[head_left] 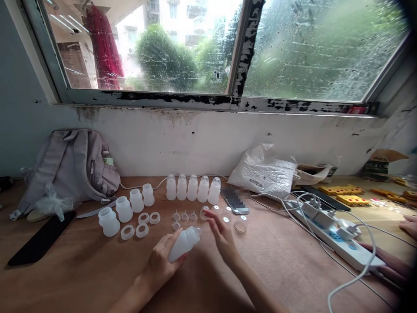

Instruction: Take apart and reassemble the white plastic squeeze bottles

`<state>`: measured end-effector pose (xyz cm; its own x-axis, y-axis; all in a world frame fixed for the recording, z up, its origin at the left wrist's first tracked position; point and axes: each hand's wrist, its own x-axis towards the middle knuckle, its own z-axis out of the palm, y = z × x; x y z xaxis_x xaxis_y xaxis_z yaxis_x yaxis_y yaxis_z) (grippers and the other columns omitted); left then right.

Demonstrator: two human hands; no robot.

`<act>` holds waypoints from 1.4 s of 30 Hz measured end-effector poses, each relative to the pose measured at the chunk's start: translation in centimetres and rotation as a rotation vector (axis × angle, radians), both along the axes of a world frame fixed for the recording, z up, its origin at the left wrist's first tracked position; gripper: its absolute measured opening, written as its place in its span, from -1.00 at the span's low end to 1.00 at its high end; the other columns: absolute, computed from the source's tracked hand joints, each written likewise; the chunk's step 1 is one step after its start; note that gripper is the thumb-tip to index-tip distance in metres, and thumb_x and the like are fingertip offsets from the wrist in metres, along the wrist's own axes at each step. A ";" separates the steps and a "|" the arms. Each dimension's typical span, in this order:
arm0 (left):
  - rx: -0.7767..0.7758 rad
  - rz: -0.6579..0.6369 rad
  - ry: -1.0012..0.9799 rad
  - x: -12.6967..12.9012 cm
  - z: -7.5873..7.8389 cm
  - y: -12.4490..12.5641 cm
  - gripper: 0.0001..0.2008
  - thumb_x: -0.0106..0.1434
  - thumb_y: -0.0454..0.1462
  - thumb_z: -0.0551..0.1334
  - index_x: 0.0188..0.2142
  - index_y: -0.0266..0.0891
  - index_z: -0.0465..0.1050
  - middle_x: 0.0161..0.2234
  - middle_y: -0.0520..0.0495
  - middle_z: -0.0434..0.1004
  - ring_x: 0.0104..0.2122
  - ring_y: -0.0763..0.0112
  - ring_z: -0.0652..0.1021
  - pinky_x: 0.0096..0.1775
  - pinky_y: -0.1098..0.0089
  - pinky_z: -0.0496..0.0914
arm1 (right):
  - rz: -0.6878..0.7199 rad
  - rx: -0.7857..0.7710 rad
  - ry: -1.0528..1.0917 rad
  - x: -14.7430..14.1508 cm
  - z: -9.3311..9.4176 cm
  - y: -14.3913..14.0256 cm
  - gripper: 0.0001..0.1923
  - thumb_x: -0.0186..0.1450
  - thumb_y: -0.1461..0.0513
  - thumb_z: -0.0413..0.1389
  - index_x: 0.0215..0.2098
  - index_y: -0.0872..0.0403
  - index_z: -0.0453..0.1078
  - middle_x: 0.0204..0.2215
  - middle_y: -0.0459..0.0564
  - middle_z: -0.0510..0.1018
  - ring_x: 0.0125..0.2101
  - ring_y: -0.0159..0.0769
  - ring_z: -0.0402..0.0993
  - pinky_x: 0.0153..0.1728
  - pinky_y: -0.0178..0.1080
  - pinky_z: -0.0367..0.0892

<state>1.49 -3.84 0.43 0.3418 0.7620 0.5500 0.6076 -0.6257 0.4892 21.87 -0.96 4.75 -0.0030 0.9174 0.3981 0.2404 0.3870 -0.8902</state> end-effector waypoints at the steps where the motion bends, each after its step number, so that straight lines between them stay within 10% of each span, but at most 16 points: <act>1: 0.031 0.003 0.033 -0.3 -0.1 0.2 -0.47 0.15 -0.21 0.14 0.11 -0.14 0.04 -0.13 -0.13 0.39 -0.16 0.26 0.43 -0.15 0.30 0.36 | -0.157 0.077 -0.096 1.2 0.1 0.8 -0.68 0.23 0.08 -0.09 -0.13 0.04 0.29 -0.15 0.09 0.42 -0.14 -0.17 0.31 -0.12 -0.09 0.20; 4: 0.074 -0.016 0.111 -0.9 0.2 0.4 -0.48 0.16 -0.18 0.12 0.10 -0.18 0.06 -0.18 -0.14 0.41 -0.23 0.28 0.45 -0.22 0.31 0.39 | -0.557 0.175 -0.465 4.9 -0.2 2.7 -0.68 0.18 0.10 -0.04 -0.17 0.10 0.31 -0.11 0.15 0.35 -0.06 -0.05 0.21 -0.10 -0.01 0.13; 7: 0.036 -0.046 0.121 -0.9 0.5 0.2 -0.51 0.17 -0.19 0.10 0.09 -0.20 0.08 -0.17 -0.14 0.41 -0.22 0.30 0.44 -0.21 0.33 0.39 | -0.725 -0.139 -0.761 7.7 -1.2 3.5 -0.67 0.14 0.14 -0.01 -0.17 0.13 0.30 -0.12 0.24 0.33 -0.10 0.06 0.22 -0.24 0.01 0.19; 11: -0.002 -0.087 0.107 -0.5 0.4 -0.1 -0.51 0.17 -0.18 0.09 0.09 -0.17 0.07 -0.13 -0.13 0.39 -0.18 0.28 0.43 -0.17 0.30 0.37 | -0.627 -0.320 -0.802 9.1 -1.3 3.5 -0.78 0.13 0.20 -0.02 -0.27 0.10 0.34 -0.34 0.13 0.44 -0.31 -0.11 0.37 -0.38 -0.18 0.23; 17: -0.118 -0.033 -0.007 -0.2 1.2 -0.5 -0.56 0.17 -0.16 0.09 0.05 -0.14 0.14 -0.12 -0.13 0.40 -0.16 0.28 0.43 -0.14 0.29 0.37 | -0.379 0.082 -0.180 5.6 0.6 2.1 -0.69 0.15 0.04 0.01 -0.27 0.08 0.30 -0.51 -0.03 0.41 -0.57 -0.34 0.34 -0.53 -0.28 0.28; 21: -0.178 0.016 -0.093 -0.2 2.3 -0.8 -0.59 0.16 -0.16 0.10 0.01 -0.15 0.20 -0.11 -0.12 0.41 -0.13 0.28 0.43 -0.13 0.31 0.37 | 0.005 -0.039 0.125 1.5 -0.6 0.8 -0.72 0.15 0.05 0.04 -0.29 0.06 0.29 -0.50 -0.08 0.40 -0.61 -0.39 0.34 -0.61 -0.31 0.30; 27: -0.192 0.036 -0.183 -0.4 2.3 -0.5 -0.61 0.13 -0.13 0.12 -0.05 -0.16 0.27 -0.11 -0.11 0.42 -0.13 0.26 0.44 -0.13 0.31 0.36 | 0.059 -0.172 0.429 -0.3 -2.0 0.4 -0.75 0.14 0.08 0.07 -0.30 0.07 0.31 -0.46 -0.09 0.36 -0.58 -0.38 0.36 -0.59 -0.28 0.34; 42: -0.150 0.083 -0.105 -0.9 1.4 0.1 -0.58 0.08 -0.14 0.18 -0.03 -0.08 0.28 -0.19 -0.04 0.44 -0.22 0.33 0.46 -0.19 0.36 0.38 | 0.225 -0.109 0.286 -0.7 -1.4 -0.5 -0.90 0.07 0.28 0.10 -0.39 0.04 0.32 -0.25 -0.03 0.41 -0.20 -0.23 0.32 -0.30 -0.27 0.29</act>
